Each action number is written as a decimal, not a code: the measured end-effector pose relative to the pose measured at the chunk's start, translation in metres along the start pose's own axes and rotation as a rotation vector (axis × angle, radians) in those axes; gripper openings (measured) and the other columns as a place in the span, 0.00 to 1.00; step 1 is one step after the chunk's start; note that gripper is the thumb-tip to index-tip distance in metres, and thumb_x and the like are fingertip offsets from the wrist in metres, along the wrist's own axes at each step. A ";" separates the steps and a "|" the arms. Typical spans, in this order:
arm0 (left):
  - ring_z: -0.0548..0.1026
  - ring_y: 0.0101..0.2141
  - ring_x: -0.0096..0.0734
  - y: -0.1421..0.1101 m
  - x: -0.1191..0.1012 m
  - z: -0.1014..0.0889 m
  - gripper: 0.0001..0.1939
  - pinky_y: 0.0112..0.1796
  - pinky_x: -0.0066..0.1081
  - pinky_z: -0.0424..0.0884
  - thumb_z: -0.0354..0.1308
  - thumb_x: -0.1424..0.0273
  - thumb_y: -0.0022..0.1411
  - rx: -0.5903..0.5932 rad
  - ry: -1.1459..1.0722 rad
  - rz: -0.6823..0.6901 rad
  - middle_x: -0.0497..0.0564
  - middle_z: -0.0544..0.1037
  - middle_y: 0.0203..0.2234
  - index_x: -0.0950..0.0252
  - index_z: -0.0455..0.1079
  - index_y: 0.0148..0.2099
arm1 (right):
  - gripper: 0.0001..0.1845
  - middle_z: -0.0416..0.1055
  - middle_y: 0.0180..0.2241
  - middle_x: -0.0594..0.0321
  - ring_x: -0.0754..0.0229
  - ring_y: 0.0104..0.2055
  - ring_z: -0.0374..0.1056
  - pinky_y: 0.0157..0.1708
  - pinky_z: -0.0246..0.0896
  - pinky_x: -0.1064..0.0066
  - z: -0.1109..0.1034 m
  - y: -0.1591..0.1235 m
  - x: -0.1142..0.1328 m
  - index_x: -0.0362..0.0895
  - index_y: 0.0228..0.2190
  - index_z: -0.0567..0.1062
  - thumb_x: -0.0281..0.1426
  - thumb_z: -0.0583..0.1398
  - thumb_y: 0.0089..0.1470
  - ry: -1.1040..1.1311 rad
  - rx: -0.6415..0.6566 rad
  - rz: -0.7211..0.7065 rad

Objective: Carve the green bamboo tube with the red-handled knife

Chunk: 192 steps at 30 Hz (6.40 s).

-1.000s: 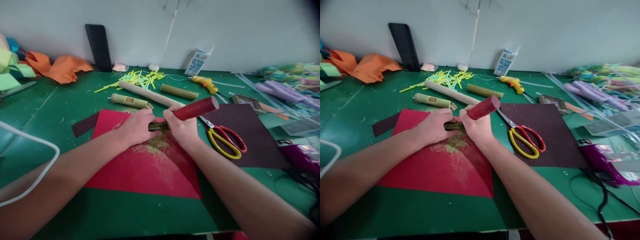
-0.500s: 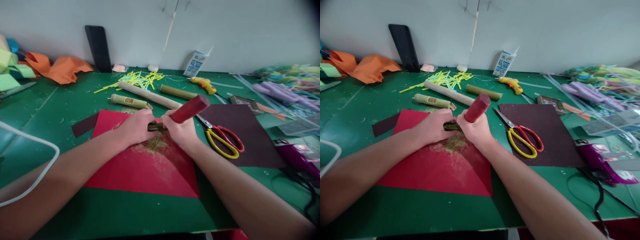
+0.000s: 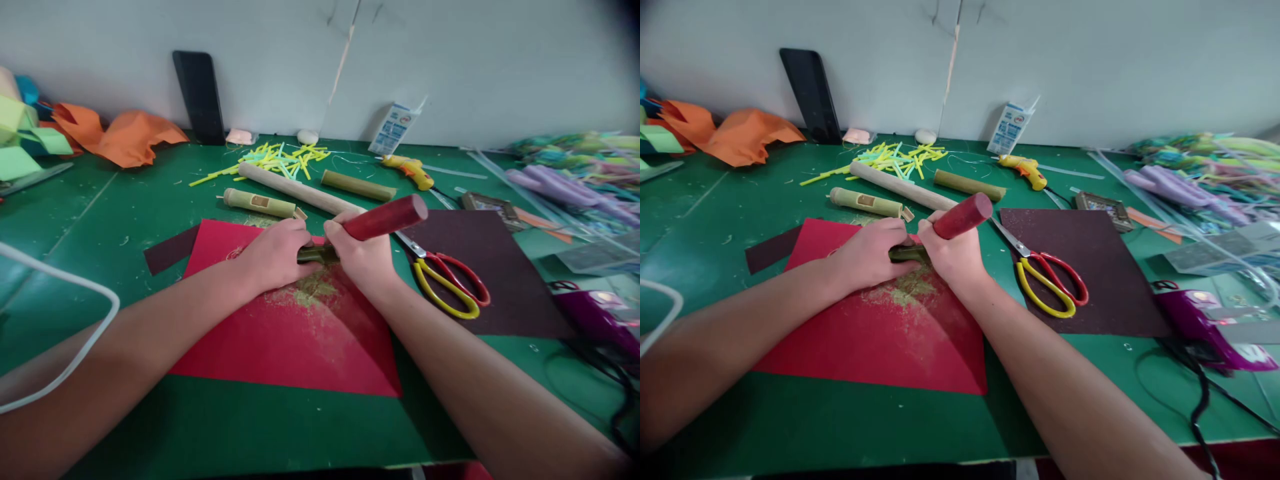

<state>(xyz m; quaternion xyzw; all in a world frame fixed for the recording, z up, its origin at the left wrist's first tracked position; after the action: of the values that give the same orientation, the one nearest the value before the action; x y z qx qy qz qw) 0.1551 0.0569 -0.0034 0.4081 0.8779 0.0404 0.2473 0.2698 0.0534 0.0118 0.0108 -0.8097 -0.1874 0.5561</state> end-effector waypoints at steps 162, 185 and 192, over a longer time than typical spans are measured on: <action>0.75 0.38 0.44 -0.019 -0.010 -0.009 0.11 0.37 0.39 0.71 0.60 0.63 0.62 0.056 0.208 -0.075 0.56 0.75 0.34 0.66 0.74 0.38 | 0.10 0.64 0.20 0.69 0.64 0.24 0.59 0.26 0.55 0.69 0.000 -0.010 -0.002 0.46 0.24 0.73 0.38 0.61 0.53 0.020 0.054 0.037; 0.76 0.41 0.46 -0.016 -0.017 -0.001 0.12 0.40 0.40 0.73 0.61 0.64 0.64 0.111 0.198 -0.035 0.59 0.77 0.35 0.69 0.74 0.41 | 0.16 0.58 0.16 0.69 0.66 0.22 0.53 0.24 0.49 0.69 0.013 -0.008 0.007 0.46 0.15 0.66 0.35 0.60 0.50 -0.034 0.174 0.018; 0.75 0.40 0.45 -0.013 -0.012 -0.002 0.12 0.41 0.40 0.72 0.61 0.64 0.63 0.106 0.207 -0.022 0.58 0.77 0.35 0.69 0.75 0.40 | 0.16 0.57 0.14 0.69 0.66 0.21 0.53 0.23 0.49 0.69 0.012 -0.013 0.003 0.46 0.12 0.64 0.32 0.59 0.46 0.047 0.188 0.058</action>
<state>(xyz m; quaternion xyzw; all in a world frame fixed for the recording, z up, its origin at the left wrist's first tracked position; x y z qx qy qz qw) 0.1512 0.0397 -0.0006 0.4046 0.9040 0.0332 0.1339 0.2557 0.0445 0.0065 0.0439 -0.8102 -0.0943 0.5768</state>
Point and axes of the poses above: each hand's wrist, its own y-axis towards the middle knuckle, its own z-axis out of the palm, x = y × z, the point moved 10 cm from there along y, towards the middle knuckle
